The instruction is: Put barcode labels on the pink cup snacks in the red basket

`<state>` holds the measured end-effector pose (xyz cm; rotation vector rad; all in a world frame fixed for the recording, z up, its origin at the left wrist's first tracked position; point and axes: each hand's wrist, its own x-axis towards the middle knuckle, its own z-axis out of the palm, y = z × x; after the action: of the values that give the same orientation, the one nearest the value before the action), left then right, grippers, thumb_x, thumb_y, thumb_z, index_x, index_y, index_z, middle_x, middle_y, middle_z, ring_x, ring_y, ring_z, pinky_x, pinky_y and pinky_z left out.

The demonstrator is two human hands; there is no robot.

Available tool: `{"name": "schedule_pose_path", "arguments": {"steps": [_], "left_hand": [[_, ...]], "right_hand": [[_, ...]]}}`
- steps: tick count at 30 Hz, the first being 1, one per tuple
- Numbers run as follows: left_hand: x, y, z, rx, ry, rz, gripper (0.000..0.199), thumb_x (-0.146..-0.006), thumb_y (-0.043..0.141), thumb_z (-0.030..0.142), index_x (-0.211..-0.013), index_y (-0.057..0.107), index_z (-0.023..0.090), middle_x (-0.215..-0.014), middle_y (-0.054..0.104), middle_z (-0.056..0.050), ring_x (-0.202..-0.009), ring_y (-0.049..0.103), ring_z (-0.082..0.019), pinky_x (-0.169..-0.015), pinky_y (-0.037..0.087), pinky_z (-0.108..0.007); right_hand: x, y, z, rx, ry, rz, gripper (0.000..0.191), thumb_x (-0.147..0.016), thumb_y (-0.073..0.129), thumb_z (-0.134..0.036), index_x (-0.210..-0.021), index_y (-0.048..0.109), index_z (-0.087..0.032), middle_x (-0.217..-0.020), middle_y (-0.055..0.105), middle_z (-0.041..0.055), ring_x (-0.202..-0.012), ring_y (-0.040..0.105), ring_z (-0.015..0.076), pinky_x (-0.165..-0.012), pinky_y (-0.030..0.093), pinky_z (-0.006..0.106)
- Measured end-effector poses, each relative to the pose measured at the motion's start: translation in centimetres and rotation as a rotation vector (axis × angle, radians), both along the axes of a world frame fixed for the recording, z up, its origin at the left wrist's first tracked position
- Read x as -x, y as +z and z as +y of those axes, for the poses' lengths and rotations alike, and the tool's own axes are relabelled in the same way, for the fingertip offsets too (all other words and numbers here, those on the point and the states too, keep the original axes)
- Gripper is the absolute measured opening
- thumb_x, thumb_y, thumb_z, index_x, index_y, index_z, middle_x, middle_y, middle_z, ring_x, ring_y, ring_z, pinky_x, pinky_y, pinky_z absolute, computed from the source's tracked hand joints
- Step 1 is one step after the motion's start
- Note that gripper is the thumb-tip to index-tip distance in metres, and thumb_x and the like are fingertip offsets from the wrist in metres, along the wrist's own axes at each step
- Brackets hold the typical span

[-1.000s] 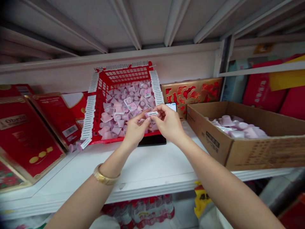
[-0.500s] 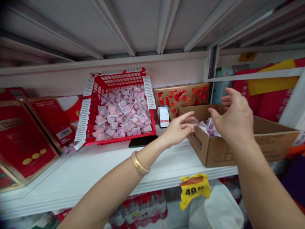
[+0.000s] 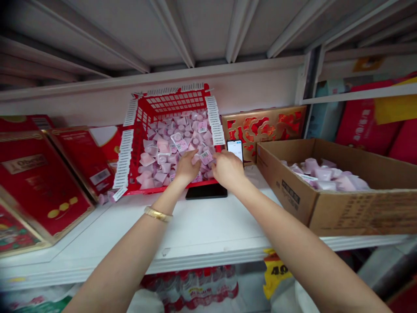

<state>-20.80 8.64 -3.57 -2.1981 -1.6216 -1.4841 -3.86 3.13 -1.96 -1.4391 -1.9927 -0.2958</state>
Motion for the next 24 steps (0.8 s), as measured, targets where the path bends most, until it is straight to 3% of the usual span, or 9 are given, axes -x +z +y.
{"name": "schedule_pose_path", "arguments": {"steps": [7, 12, 15, 19, 24], "left_hand": [[0.3, -1.3, -0.2, 0.019, -0.044, 0.190, 0.057, -0.077, 0.057, 0.008, -0.133, 0.060, 0.007, -0.134, 0.062, -0.021, -0.130, 0.054, -0.035, -0.112, 0.039, -0.048], [0.0, -1.0, -1.6, -0.024, 0.049, 0.243, 0.048, -0.079, 0.061, 0.013, -0.126, 0.066, 0.013, -0.106, 0.073, -0.012, -0.108, 0.064, -0.030, -0.101, 0.046, -0.044], [-0.2, -1.2, -2.6, 0.023, 0.053, 0.297, 0.044, -0.081, 0.061, 0.016, -0.125, 0.066, 0.017, -0.097, 0.071, -0.009, -0.099, 0.065, -0.027, -0.093, 0.050, -0.039], [-0.4, -1.6, -3.1, 0.125, 0.017, 0.283, 0.046, -0.084, 0.058, 0.014, -0.128, 0.065, 0.022, -0.114, 0.063, -0.011, -0.100, 0.065, -0.024, -0.089, 0.051, -0.034], [-0.4, -2.0, -2.8, 0.099, -0.038, 0.196, 0.042, -0.080, 0.056, 0.007, -0.120, 0.063, 0.017, -0.120, 0.060, -0.014, -0.104, 0.063, -0.024, -0.093, 0.050, -0.036]], "right_hand": [[1.6, -1.3, 2.2, 0.034, -0.094, -0.068, 0.033, -0.092, 0.047, -0.022, -0.108, 0.075, -0.014, -0.105, 0.065, 0.0205, -0.098, 0.064, 0.0310, -0.081, 0.047, 0.040], [1.8, -2.2, 2.2, 0.004, -0.067, -0.015, 0.028, -0.090, 0.055, -0.029, -0.105, 0.077, -0.020, -0.101, 0.064, 0.0139, -0.097, 0.061, 0.0271, -0.081, 0.044, 0.036], [2.0, -2.9, 2.2, -0.017, 0.016, 0.067, 0.025, -0.088, 0.056, -0.026, -0.094, 0.079, -0.020, -0.096, 0.064, 0.0132, -0.094, 0.058, 0.0272, -0.080, 0.042, 0.037], [2.3, -3.7, 2.1, -0.050, 0.165, 0.229, 0.019, -0.082, 0.059, -0.020, -0.081, 0.078, -0.017, -0.091, 0.065, 0.0135, -0.094, 0.056, 0.0285, -0.085, 0.041, 0.041], [1.9, -4.0, 2.6, -0.055, 0.257, 0.465, 0.009, -0.075, 0.064, -0.019, -0.072, 0.073, -0.020, -0.084, 0.065, 0.0071, -0.090, 0.057, 0.0235, -0.087, 0.043, 0.038]]}}
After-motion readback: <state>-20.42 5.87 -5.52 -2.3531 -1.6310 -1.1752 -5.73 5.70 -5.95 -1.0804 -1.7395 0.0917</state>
